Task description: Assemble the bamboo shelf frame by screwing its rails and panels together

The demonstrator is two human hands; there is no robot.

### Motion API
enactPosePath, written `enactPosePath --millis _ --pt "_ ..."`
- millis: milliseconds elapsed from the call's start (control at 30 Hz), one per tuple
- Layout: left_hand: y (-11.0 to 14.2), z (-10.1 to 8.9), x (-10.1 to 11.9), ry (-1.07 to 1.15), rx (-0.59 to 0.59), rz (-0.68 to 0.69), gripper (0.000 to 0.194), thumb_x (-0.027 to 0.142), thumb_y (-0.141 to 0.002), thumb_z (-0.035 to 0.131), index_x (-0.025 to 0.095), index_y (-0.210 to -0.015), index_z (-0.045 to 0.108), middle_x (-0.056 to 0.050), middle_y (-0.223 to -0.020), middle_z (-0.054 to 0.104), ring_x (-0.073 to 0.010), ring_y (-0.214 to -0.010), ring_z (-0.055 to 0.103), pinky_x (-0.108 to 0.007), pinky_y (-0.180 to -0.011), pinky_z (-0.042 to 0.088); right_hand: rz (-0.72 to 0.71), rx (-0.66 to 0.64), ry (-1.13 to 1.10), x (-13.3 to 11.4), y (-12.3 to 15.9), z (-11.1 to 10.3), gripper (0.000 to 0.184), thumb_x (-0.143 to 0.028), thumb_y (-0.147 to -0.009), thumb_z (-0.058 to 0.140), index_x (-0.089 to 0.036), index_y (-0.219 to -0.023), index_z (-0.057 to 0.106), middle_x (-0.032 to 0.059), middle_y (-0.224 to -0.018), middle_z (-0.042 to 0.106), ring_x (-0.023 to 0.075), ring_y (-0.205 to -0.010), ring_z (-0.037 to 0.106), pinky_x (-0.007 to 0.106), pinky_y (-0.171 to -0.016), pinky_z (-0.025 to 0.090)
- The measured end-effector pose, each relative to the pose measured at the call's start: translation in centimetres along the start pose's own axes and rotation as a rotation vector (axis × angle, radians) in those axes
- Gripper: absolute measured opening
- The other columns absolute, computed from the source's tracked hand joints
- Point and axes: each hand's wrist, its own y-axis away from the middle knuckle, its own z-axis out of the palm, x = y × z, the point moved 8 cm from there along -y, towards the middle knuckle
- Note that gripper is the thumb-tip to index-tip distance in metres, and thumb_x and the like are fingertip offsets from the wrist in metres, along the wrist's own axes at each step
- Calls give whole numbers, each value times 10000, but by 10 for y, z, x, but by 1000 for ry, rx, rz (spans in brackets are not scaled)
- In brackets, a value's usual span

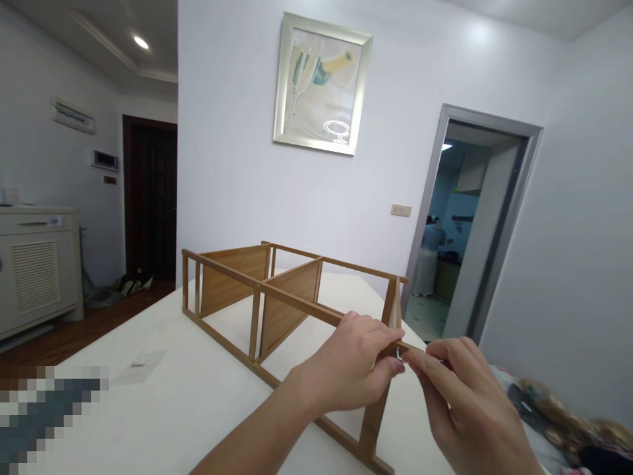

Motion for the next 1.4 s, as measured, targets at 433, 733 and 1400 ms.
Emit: enactPosePath --millis 433,733,1400 --pt "0 1 0 -11 10 11 351 223 -914 582 157 -1256 620 -91 -1128 725 -237 -1091 633 -406 -1014 417 48 23 -5 -1 4 1 157 -91 -920 555 -171 -1026 640 45 -808 561 162 -739 506 299 -651 443" --pt "-1 0 1 -3 -1 2 353 211 -923 542 146 -1260 625 -99 -1173 717 -245 -1115 628 -411 -1033 406 79 -20 49 -3 -4 1 107 -115 -927 542 -187 -927 620 28 -759 523 168 -716 487 305 -639 411" --pt "-3 0 4 -51 -23 22 171 152 -925 482 199 -991 633 -39 -956 724 -204 -966 657 -360 -916 430 -77 -175 122 -14 -45 9 264 5 -776 424 -205 -638 504 41 -692 436 179 -669 414 317 -574 329"
